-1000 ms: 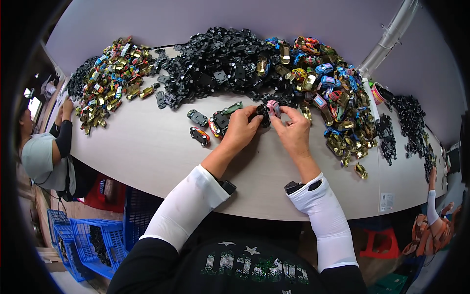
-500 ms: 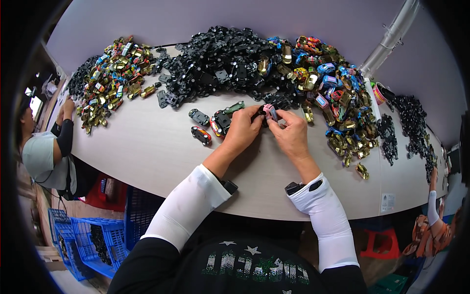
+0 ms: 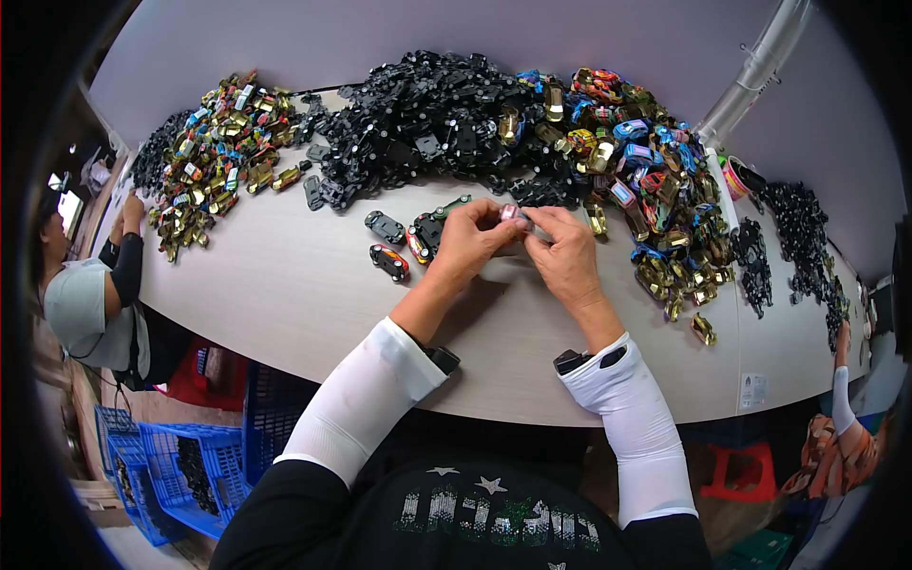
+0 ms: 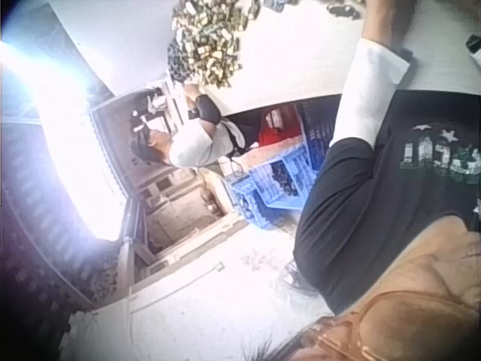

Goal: Assembling small plastic toy cars by snapping pieces together at a factory workstation.

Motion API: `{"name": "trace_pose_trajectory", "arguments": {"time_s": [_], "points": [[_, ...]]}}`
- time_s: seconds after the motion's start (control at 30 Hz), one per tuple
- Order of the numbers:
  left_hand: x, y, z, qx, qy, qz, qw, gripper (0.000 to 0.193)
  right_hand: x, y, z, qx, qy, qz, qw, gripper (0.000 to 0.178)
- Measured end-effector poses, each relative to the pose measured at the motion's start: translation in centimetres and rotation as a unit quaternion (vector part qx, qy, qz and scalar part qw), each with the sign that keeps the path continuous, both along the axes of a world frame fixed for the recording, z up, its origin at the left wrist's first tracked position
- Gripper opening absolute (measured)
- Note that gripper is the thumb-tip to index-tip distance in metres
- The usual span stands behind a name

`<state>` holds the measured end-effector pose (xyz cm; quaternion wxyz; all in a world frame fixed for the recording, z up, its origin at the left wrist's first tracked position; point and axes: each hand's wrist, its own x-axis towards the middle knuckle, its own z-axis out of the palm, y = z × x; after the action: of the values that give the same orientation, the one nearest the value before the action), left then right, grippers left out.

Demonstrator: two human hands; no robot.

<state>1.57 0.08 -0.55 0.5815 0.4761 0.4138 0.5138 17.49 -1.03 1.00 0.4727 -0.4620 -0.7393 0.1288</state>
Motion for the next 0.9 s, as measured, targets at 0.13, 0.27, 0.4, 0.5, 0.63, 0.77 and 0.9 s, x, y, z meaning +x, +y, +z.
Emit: {"name": "trace_pose_trajectory", "arguments": {"time_s": [0.13, 0.27, 0.4, 0.5, 0.63, 0.77, 0.9], "points": [[0.2, -0.5, 1.2, 0.064, -0.012, 0.068, 0.996, 0.018, -0.3, 0.9, -0.9, -0.151, 0.191, 0.023, 0.970, 0.026], [0.6, -0.6, 0.1, 0.067, 0.009, -0.041, 0.997, 0.020, 0.2, 1.1, -1.2, -0.241, 0.315, 0.060, 0.916, 0.028], [-0.1, -0.5, 0.4, 0.025, -0.022, -0.049, 0.998, 0.021, -0.5, 0.3, -0.2, -0.111, 0.219, 0.087, 0.966, 0.035], [-0.2, -0.8, 1.0, 0.004, -0.080, -0.048, 0.996, 0.021, -0.7, -0.6, 0.8, -0.119, 0.102, 0.065, 0.986, 0.042], [-0.2, -0.5, 0.7, -0.039, -0.165, -0.045, 0.984, 0.022, -0.6, -0.6, 0.6, -0.111, 0.126, 0.058, 0.984, 0.043], [-0.4, -0.1, 0.0, -0.038, -0.133, -0.051, 0.989, 0.021, -0.4, -0.2, 0.2, -0.031, 0.053, 0.051, 0.997, 0.041], [-0.1, -0.3, 0.2, 0.016, -0.039, -0.052, 0.998, 0.019, 0.2, 0.1, -0.2, -0.035, 0.041, 0.054, 0.997, 0.040]]}}
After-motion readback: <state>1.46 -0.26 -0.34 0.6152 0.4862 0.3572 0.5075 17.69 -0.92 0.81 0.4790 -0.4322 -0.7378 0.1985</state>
